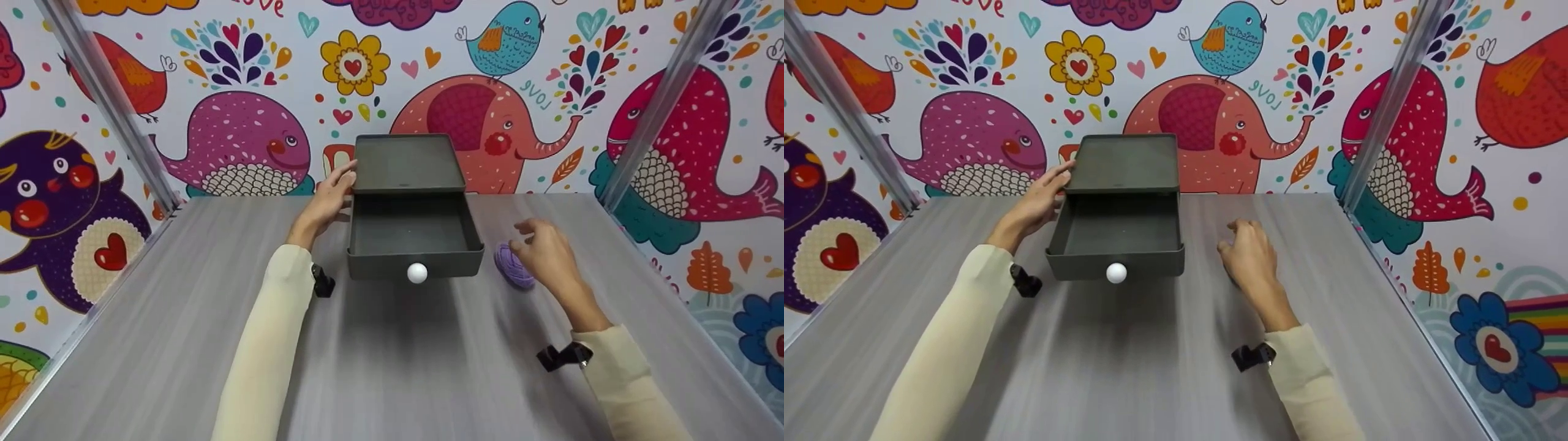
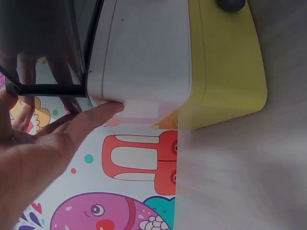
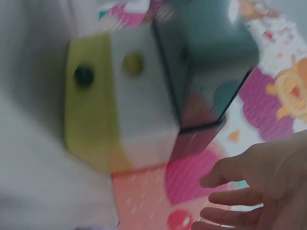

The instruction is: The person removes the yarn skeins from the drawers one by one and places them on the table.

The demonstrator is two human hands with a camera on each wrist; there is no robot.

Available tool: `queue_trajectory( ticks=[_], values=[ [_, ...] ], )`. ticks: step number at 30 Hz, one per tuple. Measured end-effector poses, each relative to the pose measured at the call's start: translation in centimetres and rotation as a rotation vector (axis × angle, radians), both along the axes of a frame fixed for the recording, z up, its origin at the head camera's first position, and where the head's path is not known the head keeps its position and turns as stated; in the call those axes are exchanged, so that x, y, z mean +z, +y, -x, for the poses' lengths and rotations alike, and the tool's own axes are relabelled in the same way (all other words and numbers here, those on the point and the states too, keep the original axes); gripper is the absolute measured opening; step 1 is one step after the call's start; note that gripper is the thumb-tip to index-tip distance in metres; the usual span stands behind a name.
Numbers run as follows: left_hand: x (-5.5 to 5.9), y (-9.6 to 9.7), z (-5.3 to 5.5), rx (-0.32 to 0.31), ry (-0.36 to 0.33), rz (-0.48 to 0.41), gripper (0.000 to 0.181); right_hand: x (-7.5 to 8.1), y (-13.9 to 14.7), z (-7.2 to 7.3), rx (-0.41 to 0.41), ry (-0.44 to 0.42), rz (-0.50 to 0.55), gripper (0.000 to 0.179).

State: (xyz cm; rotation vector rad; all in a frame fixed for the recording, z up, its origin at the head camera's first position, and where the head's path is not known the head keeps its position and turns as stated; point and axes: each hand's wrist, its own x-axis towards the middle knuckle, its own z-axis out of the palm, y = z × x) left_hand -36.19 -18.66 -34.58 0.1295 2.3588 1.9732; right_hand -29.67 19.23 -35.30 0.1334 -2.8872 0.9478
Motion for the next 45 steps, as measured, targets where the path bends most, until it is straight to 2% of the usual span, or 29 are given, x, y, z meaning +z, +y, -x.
queue_trajectory(
  ticks=[5, 10, 17, 22, 24, 27, 30, 36, 45],
  values=[
    [0.0, 0.0, 0.0, -0.001, 0.003, -0.017, 0.051, 1.9, -1.0, -2.8, -0.007, 0.081, 0.13, 0.042],
    [-0.1, -0.1, 0.1, 0.009, 0.008, -0.021, 0.05, 2.6, -2.5, -5.0, 0.013, 0.237, 0.14, 0.039],
    [-0.2, 0.0, 0.0, 0.009, 0.0, -0.004, 0.05, 1.7, -4.2, -6.4, 0.051, 0.399, 0.164, 0.033],
    [-0.1, -0.1, 0.0, 0.008, -0.003, -0.004, 0.051, 0.6, -5.4, -6.8, 0.129, 0.533, 0.182, 0.029],
    [-0.1, -0.1, -0.1, 0.002, -0.001, -0.004, 0.052, 0.1, -5.9, -7.0, 0.157, 0.612, 0.171, 0.027],
    [-0.1, 0.0, 0.0, -0.006, 0.001, -0.002, 0.052, -0.6, -6.5, -7.2, 0.181, 0.777, 0.142, 0.025],
    [-0.1, 0.1, 0.1, -0.012, 0.005, -0.004, 0.052, -1.0, -7.2, -7.5, 0.215, 0.881, 0.138, 0.023],
    [-0.1, 0.0, 0.2, -0.005, 0.007, -0.005, 0.051, -1.8, -8.8, -7.8, 0.319, 0.828, 0.173, 0.026],
    [-0.2, 0.1, 0.1, -0.003, 0.01, 0.002, 0.051, -3.2, -10.7, -8.2, 0.355, 0.772, 0.148, 0.035]
  ],
)
